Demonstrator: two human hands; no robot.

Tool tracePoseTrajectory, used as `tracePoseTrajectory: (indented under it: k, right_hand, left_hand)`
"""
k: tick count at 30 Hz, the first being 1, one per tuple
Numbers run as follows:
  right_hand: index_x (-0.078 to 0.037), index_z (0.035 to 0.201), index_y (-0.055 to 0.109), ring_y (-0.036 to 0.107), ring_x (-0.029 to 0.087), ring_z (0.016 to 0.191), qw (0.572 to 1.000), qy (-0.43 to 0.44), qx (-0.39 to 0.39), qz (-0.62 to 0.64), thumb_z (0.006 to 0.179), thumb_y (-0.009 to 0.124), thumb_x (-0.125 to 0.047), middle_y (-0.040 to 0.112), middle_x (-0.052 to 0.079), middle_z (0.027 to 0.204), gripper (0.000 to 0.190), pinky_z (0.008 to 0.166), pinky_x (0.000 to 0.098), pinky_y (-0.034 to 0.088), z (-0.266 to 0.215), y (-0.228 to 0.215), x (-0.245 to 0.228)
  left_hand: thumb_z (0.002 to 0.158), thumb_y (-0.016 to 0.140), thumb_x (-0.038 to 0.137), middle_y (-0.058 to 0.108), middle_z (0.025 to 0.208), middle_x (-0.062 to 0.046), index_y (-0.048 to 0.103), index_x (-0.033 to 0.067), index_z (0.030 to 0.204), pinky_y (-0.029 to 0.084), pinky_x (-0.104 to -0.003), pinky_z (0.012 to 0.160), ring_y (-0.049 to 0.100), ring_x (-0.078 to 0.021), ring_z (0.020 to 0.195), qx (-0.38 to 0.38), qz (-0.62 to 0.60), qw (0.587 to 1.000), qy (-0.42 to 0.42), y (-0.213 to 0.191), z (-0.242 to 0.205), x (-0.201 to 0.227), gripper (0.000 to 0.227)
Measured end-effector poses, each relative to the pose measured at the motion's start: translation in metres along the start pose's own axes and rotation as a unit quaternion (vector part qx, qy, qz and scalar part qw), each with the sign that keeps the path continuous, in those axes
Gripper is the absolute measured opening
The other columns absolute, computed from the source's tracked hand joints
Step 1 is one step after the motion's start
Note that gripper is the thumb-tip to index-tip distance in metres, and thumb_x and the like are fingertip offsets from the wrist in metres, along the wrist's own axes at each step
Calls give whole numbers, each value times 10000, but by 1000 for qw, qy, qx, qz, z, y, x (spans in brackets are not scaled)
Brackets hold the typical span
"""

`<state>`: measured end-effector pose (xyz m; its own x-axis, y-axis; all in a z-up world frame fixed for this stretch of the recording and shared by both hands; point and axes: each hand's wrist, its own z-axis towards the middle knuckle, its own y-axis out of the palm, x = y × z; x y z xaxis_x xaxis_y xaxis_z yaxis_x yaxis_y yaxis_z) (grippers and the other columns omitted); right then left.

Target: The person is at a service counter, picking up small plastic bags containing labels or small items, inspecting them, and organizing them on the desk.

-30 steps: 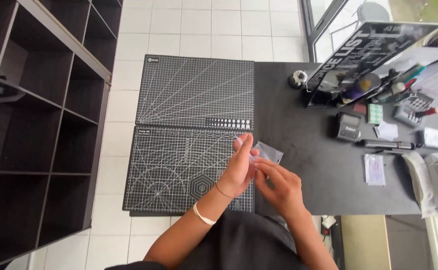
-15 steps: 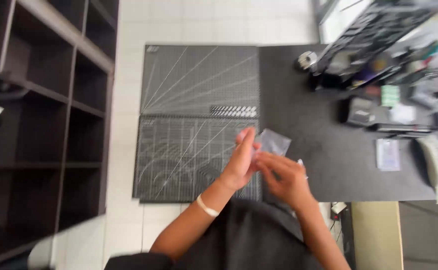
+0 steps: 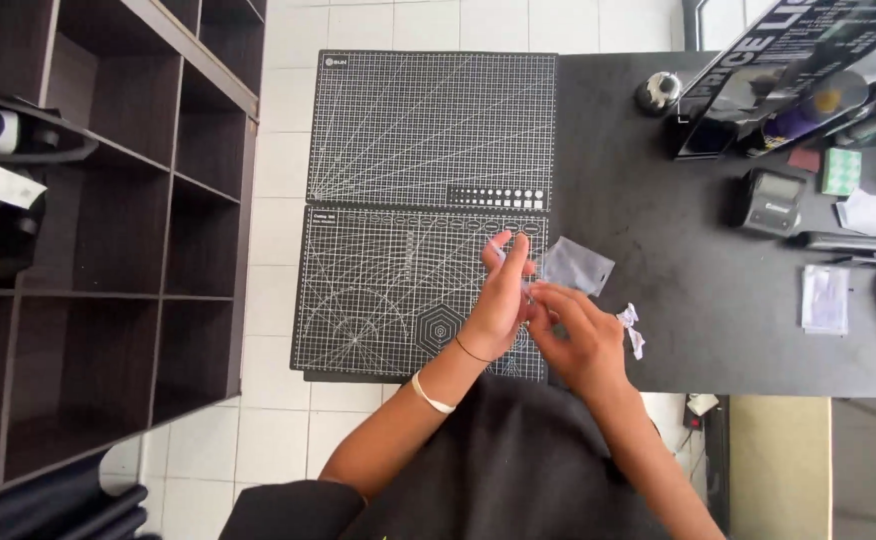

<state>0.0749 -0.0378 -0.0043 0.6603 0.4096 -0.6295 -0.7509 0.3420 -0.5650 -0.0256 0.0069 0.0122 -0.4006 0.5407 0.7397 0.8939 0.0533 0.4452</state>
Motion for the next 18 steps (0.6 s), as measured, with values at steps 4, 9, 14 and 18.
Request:
tracePoseTrajectory:
  k: [4,9,14,18]
  right_hand:
    - [-64,805,620,646,216,635,1000,12,6,6,690,609,30,665,53,814,149,489,262,510,15,3,-10]
    - [-98,765,606,626,215,589,999,22,16,-20,680,600,-13,642,18,739,120,495,288,498,10,5,-12]
    - [-148,755,595,613,176,580,996,50,38,-59,672,616,-57,616,-25,703,125,513,269,489,-16,12,9]
    - [-130,807,613,611,214,588,997,61,7,-39,733,636,-74,622,14,732,96,517,255,503,-6,12,4]
  left_hand:
    - [884,381,498,306,934,-98,79,20,1295,373,-257,704,334,-147,826,14,74,996,50,11,-9,17,699]
    - [885,378,497,324,1009,-168,71,22,1300,356,-371,814,356,-238,927,4,80,996,40,6,-15,18,701]
    - [866,489,421,299,1070,-211,77,28,1294,357,-447,861,353,-289,1004,-1,80,996,24,4,-12,-6,712]
    - [864,493,350,287,1004,-131,77,106,1306,392,-356,757,379,-246,905,11,25,1000,7,-5,4,-9,654]
